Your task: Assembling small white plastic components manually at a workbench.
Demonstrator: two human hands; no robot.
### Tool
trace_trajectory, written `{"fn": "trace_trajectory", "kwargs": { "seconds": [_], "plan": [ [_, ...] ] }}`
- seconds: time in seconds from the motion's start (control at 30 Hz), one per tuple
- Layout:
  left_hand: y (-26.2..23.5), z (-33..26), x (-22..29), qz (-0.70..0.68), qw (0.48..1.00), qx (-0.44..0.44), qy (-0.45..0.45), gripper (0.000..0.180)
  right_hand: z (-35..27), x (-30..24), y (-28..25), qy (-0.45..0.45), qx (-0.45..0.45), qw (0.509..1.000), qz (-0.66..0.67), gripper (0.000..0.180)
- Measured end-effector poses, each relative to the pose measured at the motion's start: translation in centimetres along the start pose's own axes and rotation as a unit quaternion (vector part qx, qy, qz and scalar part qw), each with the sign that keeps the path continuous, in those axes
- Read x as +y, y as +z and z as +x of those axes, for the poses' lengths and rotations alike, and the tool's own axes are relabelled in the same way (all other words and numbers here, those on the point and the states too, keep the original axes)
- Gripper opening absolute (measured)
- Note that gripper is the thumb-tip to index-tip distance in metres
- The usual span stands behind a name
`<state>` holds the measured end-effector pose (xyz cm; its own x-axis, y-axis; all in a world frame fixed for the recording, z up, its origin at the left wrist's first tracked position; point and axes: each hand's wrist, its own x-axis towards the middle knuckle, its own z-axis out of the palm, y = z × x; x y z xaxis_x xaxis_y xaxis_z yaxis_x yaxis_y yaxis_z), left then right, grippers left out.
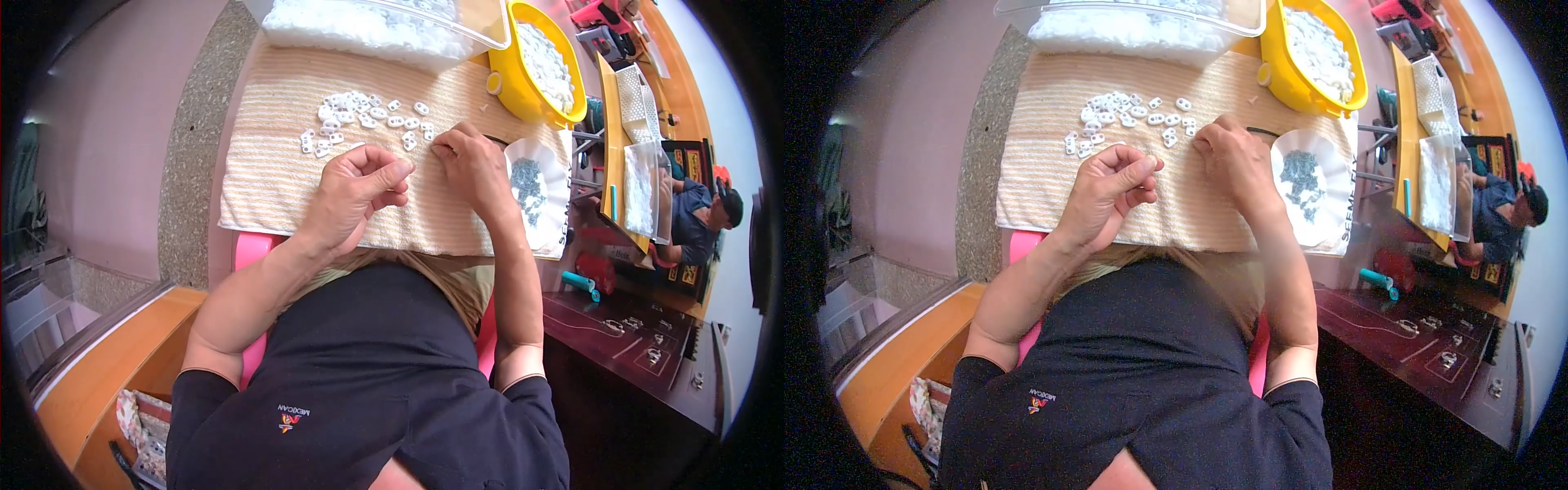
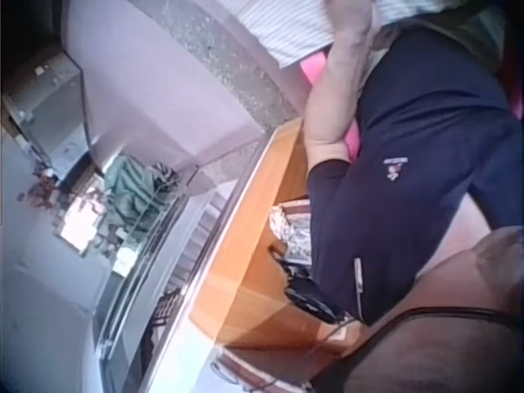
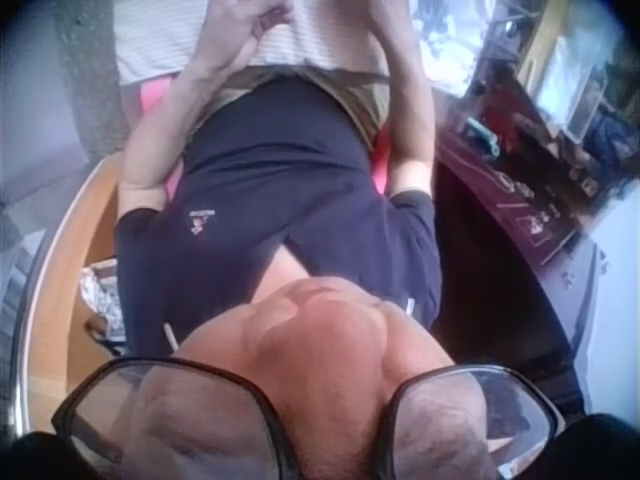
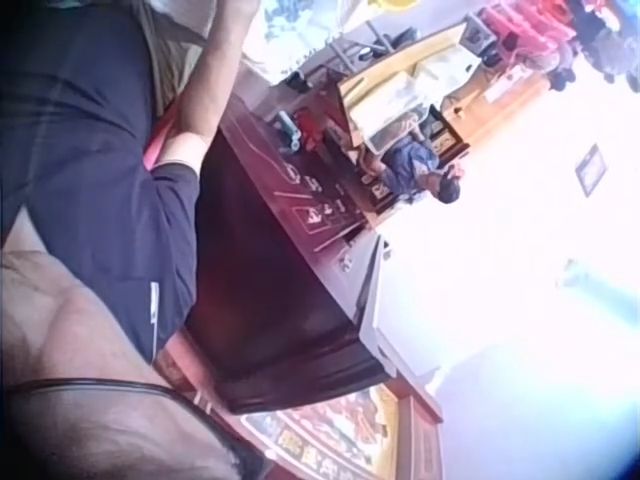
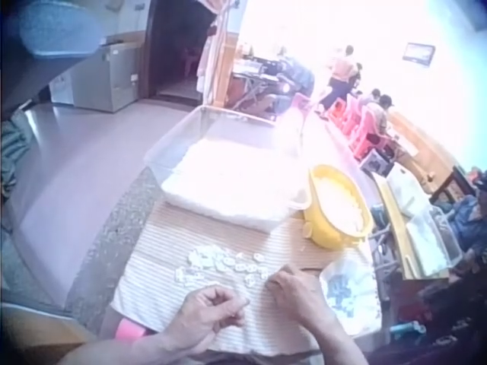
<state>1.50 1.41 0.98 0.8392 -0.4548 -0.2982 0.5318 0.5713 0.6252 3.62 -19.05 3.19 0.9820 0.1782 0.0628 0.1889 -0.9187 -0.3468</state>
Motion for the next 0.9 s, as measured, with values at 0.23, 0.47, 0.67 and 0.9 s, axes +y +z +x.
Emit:
{"fn": "trace_trajectory", "kwargs": {
  "seconds": [0.23, 0.47, 0.67, 0.9],
  "plan": [
    [-0.2, 0.0, 0.0, 0.011, 1.0, 0.008, 0.009, 0.009, -0.8, 0.4, 0.5, -0.023, 0.038, 0.999, -0.005, 0.008],
    [-0.2, 0.1, -0.2, 0.03, 0.999, 0.017, 0.021, 0.009, -1.0, 0.4, 0.4, -0.035, 0.067, 0.995, 0.063, 0.016],
    [-0.1, 0.1, -0.3, 0.032, 0.999, 0.02, 0.018, 0.009, -0.1, 0.1, 0.8, -0.046, 0.06, 0.997, 0.024, 0.018],
    [0.3, -0.1, -0.1, 0.035, 0.999, 0.023, 0.018, 0.011, 0.4, -0.9, 0.8, -0.04, 0.019, 0.995, -0.091, 0.016]
  ]
}}
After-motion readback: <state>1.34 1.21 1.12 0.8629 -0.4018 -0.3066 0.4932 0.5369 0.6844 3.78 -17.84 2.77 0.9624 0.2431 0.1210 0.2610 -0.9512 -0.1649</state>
